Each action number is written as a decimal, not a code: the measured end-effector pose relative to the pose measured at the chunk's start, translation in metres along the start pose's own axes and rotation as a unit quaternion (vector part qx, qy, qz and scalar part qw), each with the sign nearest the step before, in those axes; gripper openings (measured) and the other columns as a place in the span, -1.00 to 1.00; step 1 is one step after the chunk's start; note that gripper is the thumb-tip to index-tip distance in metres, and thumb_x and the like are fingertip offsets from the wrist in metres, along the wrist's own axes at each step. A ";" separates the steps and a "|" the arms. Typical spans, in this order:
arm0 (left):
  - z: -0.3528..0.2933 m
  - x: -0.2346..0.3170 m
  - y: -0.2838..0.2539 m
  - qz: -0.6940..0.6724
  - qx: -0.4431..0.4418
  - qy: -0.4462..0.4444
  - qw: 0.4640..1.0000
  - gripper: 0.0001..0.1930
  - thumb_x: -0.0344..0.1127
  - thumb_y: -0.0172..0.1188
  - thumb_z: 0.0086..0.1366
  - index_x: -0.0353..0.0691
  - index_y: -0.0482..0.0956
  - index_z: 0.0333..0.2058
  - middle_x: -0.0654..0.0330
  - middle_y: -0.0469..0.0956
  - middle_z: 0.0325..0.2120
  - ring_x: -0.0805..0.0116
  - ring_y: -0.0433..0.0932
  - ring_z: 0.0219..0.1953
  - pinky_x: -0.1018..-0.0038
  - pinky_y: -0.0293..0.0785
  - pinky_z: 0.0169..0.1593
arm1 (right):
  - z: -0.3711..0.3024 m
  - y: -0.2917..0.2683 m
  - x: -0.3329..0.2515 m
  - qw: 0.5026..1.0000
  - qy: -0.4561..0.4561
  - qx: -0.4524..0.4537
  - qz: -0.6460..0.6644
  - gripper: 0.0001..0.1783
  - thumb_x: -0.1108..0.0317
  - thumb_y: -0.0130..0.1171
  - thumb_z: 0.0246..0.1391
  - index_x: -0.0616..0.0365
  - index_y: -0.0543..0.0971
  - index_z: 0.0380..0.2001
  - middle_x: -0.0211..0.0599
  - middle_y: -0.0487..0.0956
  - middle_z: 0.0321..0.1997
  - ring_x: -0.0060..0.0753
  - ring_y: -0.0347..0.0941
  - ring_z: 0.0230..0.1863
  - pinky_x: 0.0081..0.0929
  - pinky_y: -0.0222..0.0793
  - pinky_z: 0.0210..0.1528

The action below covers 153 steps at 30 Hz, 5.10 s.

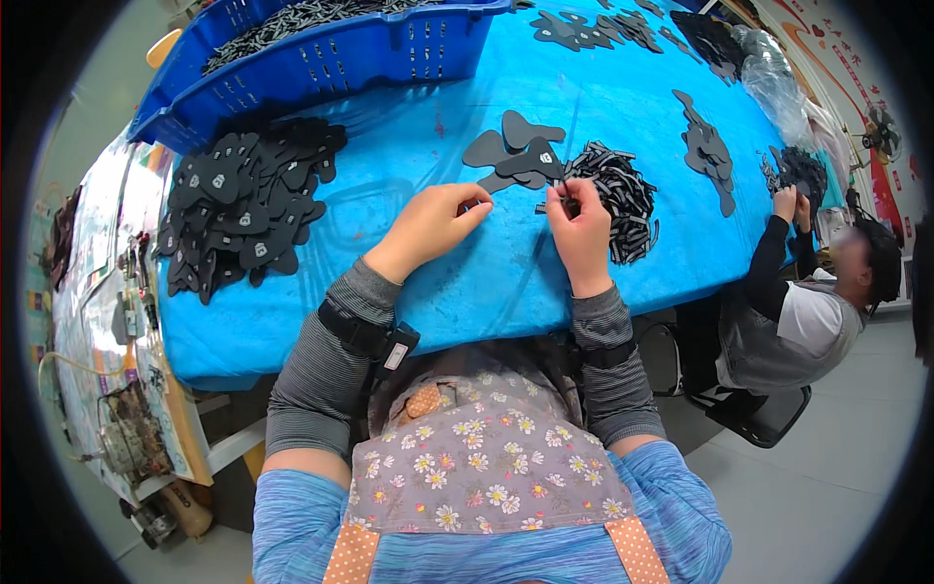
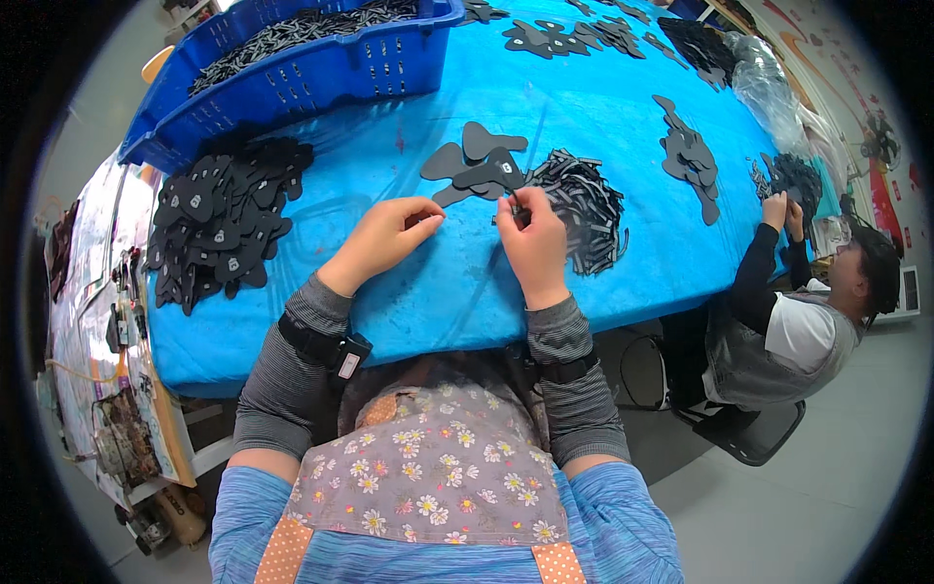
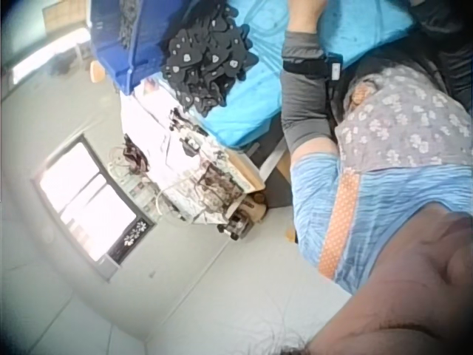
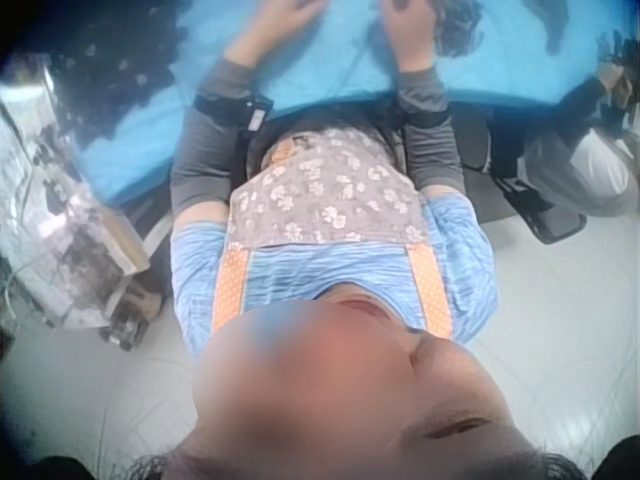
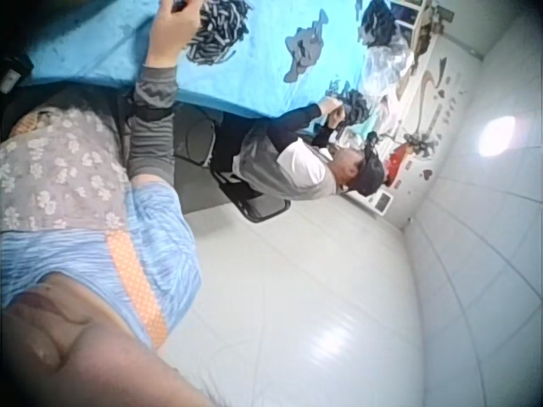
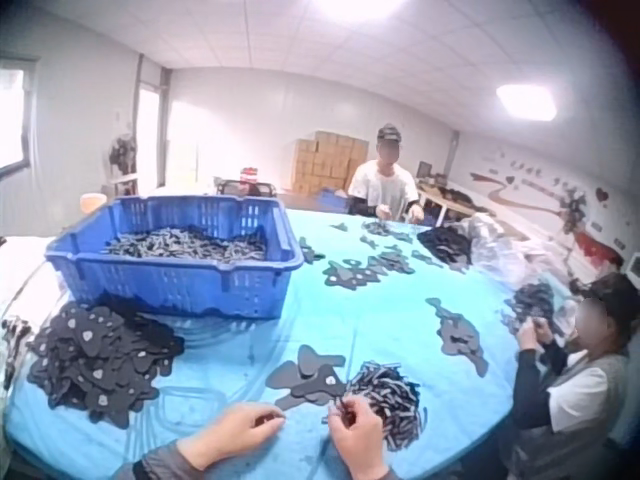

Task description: The person picks up a black strap and a plastic buckle, threads the strap through the buckle, and fastens it around their arm. Then, they pick up a black pad and a plastic strip and use a small tool to press the strip into the pad.

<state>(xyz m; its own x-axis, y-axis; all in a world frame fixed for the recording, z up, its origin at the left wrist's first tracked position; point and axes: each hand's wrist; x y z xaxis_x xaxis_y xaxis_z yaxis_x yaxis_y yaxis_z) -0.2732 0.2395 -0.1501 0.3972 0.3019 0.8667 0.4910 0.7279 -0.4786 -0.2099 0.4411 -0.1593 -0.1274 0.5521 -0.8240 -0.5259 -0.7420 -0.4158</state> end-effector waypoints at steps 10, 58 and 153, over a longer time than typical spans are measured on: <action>0.004 -0.007 0.001 -0.004 0.018 0.016 1.000 -0.80 -0.33 0.10 0.21 -0.36 0.54 -0.31 0.22 0.54 -0.52 0.53 0.45 -0.46 0.58 0.37 -0.36 | -0.010 -0.012 -0.007 0.973 -0.038 -0.018 -0.228 -0.79 0.26 0.22 -0.09 0.14 0.50 -0.42 -0.38 0.47 -0.37 -0.24 0.47 -0.39 -0.38 0.34 -0.41; 0.017 -0.014 -0.002 -0.015 0.150 -0.028 0.988 -0.85 -0.34 0.14 0.15 -0.26 0.58 -0.34 0.13 0.50 -0.62 0.38 0.44 -0.61 0.50 0.33 -0.51 | 0.365 0.043 0.061 0.836 0.060 -0.251 -0.484 0.30 -0.38 0.31 -0.50 0.16 0.05 0.25 0.08 0.26 0.19 -0.03 0.24 0.19 -0.21 0.20 0.18; 0.023 -0.023 0.002 -0.039 0.195 -0.084 0.976 -0.86 -0.37 0.14 0.15 -0.31 0.55 -0.35 0.22 0.49 -0.63 0.57 0.37 -0.60 0.58 0.28 -0.52 | 0.329 -0.002 0.031 0.929 -0.118 -0.175 -0.303 -0.69 0.24 0.16 -0.21 0.32 0.51 -0.48 -0.03 0.53 -0.47 -0.11 0.48 -0.38 -0.31 0.36 -0.31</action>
<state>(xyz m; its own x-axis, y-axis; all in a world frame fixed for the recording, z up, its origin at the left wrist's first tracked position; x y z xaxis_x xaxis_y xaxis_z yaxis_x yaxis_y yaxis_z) -0.2988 0.2481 -0.1684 0.2221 0.3083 0.9250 0.1690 0.9222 -0.3480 -0.4893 0.5852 -0.0573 -0.0995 0.9460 -0.3086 -0.2596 -0.3241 -0.9097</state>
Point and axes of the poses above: each hand's wrist, its own z-axis towards the middle knuckle, its own y-axis out of the palm, x = y × z
